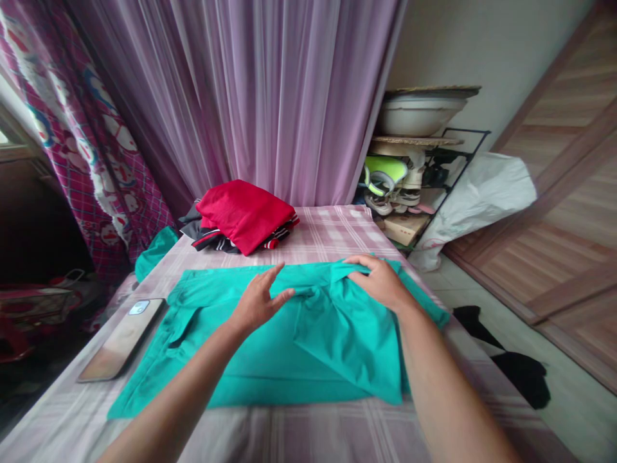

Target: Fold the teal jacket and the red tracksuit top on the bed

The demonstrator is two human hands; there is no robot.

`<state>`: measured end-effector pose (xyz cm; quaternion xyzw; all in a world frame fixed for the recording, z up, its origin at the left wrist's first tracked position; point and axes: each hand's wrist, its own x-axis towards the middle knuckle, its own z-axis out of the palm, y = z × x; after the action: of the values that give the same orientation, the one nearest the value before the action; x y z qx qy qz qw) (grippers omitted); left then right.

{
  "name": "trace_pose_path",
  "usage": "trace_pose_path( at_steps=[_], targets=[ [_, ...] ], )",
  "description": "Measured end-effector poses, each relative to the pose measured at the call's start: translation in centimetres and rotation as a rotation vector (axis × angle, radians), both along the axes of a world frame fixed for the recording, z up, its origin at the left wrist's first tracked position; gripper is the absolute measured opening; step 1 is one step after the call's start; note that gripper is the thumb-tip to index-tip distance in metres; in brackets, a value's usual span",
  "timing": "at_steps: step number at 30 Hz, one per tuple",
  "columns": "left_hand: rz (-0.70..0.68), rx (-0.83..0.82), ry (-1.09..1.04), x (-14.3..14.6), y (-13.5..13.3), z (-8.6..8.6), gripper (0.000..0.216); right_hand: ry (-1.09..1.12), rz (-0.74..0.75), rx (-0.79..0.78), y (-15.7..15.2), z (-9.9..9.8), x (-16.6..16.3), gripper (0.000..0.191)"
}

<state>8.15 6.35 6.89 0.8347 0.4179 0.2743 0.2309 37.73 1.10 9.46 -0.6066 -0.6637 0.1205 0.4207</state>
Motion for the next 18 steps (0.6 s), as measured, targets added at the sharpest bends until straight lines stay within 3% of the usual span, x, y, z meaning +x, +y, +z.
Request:
trace_pose_path(
  at_steps=[4,7,12,18],
  targets=[
    [-0.201,-0.183,-0.305,2.5,-0.5,2.2,0.078,0.054,0.306,0.056,1.4,1.9,-5.5,0.030],
    [-0.204,-0.330,-0.368,3.0,-0.3,2.9,0.070,0.099,0.413,0.036,1.7,2.4,-6.9,0.038],
    [-0.043,-0.510,-0.550,-0.2,0.5,4.2,0.076,0.258,0.439,-0.185,0.3,1.6,-2.7,0.071],
    [0.257,-0.473,-0.690,-7.1,1.3,5.5,0.082,0.156,0.306,-0.558,-3.4,-2.4,3.9,0.070]
  ],
)
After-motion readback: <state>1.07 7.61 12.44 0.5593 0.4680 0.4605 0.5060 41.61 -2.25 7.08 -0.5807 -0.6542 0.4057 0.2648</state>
